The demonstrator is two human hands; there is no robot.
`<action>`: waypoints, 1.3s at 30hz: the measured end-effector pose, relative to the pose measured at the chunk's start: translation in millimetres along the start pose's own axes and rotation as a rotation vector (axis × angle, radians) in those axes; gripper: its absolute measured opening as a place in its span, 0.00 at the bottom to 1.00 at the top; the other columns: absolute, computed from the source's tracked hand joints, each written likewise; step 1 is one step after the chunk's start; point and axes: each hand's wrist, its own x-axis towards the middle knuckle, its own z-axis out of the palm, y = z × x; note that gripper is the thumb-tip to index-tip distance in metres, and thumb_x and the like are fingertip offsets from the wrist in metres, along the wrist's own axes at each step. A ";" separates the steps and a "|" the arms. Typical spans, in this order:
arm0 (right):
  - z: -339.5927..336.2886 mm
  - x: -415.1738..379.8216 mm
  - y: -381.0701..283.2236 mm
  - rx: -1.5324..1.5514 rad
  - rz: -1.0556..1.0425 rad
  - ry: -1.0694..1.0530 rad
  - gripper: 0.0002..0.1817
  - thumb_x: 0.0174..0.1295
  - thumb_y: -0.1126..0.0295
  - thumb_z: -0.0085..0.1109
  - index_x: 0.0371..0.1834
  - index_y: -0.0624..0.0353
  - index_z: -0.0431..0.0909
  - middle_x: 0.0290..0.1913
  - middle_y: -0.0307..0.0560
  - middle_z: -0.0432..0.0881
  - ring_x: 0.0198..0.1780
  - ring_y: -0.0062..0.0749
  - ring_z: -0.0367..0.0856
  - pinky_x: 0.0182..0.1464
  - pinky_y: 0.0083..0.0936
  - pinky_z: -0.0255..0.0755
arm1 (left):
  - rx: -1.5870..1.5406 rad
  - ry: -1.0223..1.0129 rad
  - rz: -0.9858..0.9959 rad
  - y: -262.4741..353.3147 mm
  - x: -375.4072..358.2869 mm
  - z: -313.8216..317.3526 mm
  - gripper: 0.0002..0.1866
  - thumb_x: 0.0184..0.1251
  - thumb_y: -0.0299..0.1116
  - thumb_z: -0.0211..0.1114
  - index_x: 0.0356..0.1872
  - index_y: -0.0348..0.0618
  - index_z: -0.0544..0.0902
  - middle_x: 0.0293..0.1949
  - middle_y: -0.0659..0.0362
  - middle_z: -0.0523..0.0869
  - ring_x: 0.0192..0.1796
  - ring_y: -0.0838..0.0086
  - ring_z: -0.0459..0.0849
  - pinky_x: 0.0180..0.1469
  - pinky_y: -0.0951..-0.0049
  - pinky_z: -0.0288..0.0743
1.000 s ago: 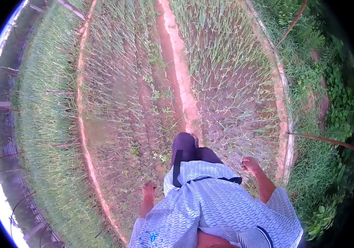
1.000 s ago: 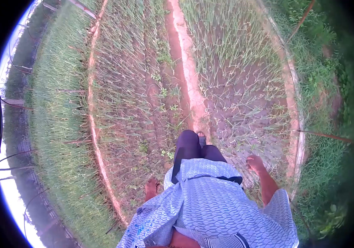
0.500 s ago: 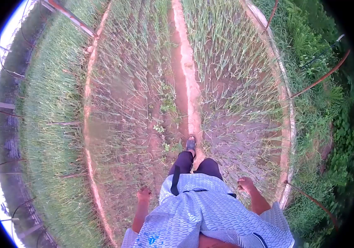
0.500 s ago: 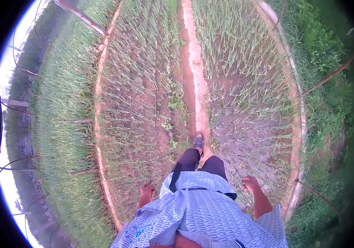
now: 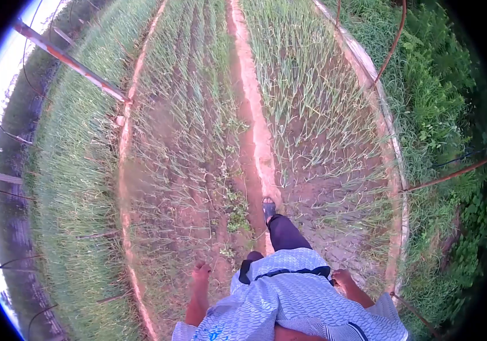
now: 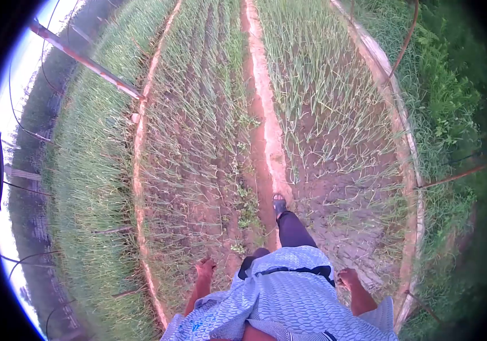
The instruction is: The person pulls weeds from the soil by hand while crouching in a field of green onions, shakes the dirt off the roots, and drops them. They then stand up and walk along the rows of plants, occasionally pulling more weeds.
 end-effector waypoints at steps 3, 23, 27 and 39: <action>-2.4 8.5 -113.2 -0.059 -0.014 -0.024 0.04 0.55 0.79 0.57 0.33 0.65 0.78 0.25 0.48 0.79 0.23 0.31 0.80 0.20 0.28 0.75 | -0.145 -0.077 -0.143 27.2 18.3 29.3 0.03 0.57 0.23 0.61 0.31 0.44 0.77 0.22 0.63 0.76 0.21 0.77 0.76 0.18 0.80 0.66; 58.0 137.8 -652.3 0.047 0.011 -0.029 0.08 0.57 0.77 0.58 0.39 0.59 0.79 0.29 0.44 0.80 0.24 0.30 0.81 0.22 0.31 0.78 | 0.020 -0.029 -0.056 519.3 324.1 276.5 0.03 0.58 0.26 0.60 0.32 0.41 0.78 0.22 0.61 0.79 0.20 0.78 0.75 0.18 0.78 0.64; 57.3 133.2 -724.0 -0.178 -0.123 -0.176 0.07 0.55 0.78 0.59 0.38 0.61 0.79 0.26 0.44 0.79 0.22 0.28 0.78 0.19 0.29 0.75 | 0.032 -0.093 0.123 654.4 396.7 338.2 0.08 0.60 0.26 0.60 0.41 0.38 0.79 0.29 0.62 0.80 0.28 0.78 0.79 0.28 0.79 0.72; 39.2 253.5 -1135.0 -0.031 -0.052 -0.025 0.06 0.56 0.79 0.54 0.35 0.62 0.79 0.26 0.46 0.80 0.25 0.32 0.81 0.24 0.28 0.78 | 0.116 0.172 -0.160 760.4 558.0 447.5 0.06 0.51 0.27 0.63 0.32 0.40 0.80 0.27 0.59 0.81 0.26 0.74 0.78 0.24 0.72 0.71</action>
